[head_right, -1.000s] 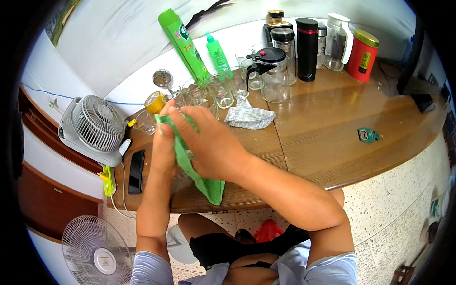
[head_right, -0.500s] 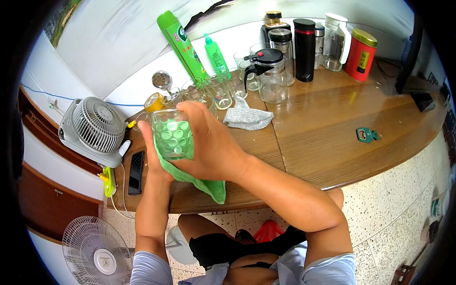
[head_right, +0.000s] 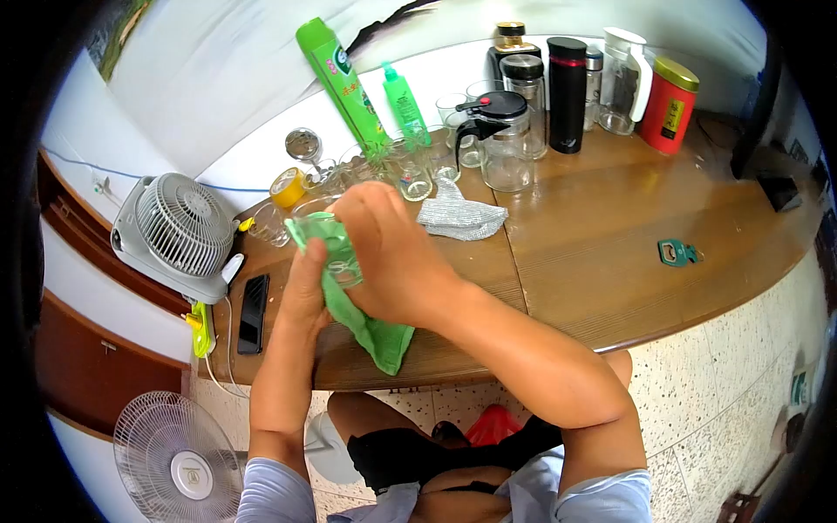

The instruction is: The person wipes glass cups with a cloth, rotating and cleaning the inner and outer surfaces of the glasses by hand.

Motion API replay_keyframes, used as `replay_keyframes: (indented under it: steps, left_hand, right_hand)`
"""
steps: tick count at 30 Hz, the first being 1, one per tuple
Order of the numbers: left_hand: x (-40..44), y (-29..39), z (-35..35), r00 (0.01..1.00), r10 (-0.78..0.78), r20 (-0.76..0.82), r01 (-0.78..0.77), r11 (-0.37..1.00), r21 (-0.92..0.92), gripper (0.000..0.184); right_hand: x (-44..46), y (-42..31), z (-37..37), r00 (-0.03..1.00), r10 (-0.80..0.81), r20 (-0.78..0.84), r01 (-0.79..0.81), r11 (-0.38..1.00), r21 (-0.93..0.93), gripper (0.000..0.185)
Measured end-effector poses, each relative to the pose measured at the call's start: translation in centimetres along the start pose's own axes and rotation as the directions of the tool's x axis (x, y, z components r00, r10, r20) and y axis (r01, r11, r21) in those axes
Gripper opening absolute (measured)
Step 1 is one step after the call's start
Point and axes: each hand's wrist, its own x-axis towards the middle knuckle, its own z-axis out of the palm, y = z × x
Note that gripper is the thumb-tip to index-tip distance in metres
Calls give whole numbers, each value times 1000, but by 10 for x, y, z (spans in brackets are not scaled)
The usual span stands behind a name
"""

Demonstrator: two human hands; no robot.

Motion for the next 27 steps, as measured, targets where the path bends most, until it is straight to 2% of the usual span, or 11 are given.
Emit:
replay_keyframes:
  steps: [3, 6, 8, 10, 13, 14, 17, 18, 22, 23, 27]
  left_hand:
    - [2, -5, -9, 999, 28, 27, -30, 995, 98, 118]
    - [2, -3, -10, 996, 78, 37, -82, 989, 123, 111]
    - [4, -5, -11, 989, 139, 47, -144, 980, 136, 103]
    - [7, -15, -14, 975, 214, 54, -220, 965, 146, 92]
    - [8, -23, -17, 966, 253, 61, -259, 908, 330, 73]
    - [6, -23, -16, 941, 327, 91, -333, 837, 435, 62]
    - [8, -19, -12, 944, 320, 77, -317, 821, 476, 62]
    - [9, -16, -13, 962, 272, 15, -250, 860, 444, 61]
    - [7, 2, -15, 980, 109, -168, -98, 993, 73, 62]
    - [6, 6, -15, 979, 73, -188, -89, 993, -77, 63]
    - [6, 4, -17, 950, 175, -258, -201, 977, -78, 60]
  right_hand:
    - [0, 0, -1, 998, 58, -2, -57, 988, 143, 83]
    - [5, -10, -15, 984, 128, 125, -148, 976, 161, 87]
    - [0, 0, -4, 956, 252, 147, -291, 873, 393, 88]
    - [2, 2, 1, 932, 313, 184, -351, 651, 673, 89]
    - [7, -7, -6, 796, 553, 246, -562, 525, 640, 88]
    - [0, 8, 1, 817, 551, 168, -530, 606, 593, 92]
    - [6, 4, -8, 778, 607, 164, -546, 523, 655, 99]
    - [7, 7, -5, 794, 599, 105, -511, 566, 647, 102]
    - [9, -1, -11, 878, 477, -48, -470, 876, 105, 103]
    - [9, -3, -11, 887, 461, -34, -460, 887, 36, 103]
    - [13, -12, -7, 891, 453, 6, -449, 885, -124, 103]
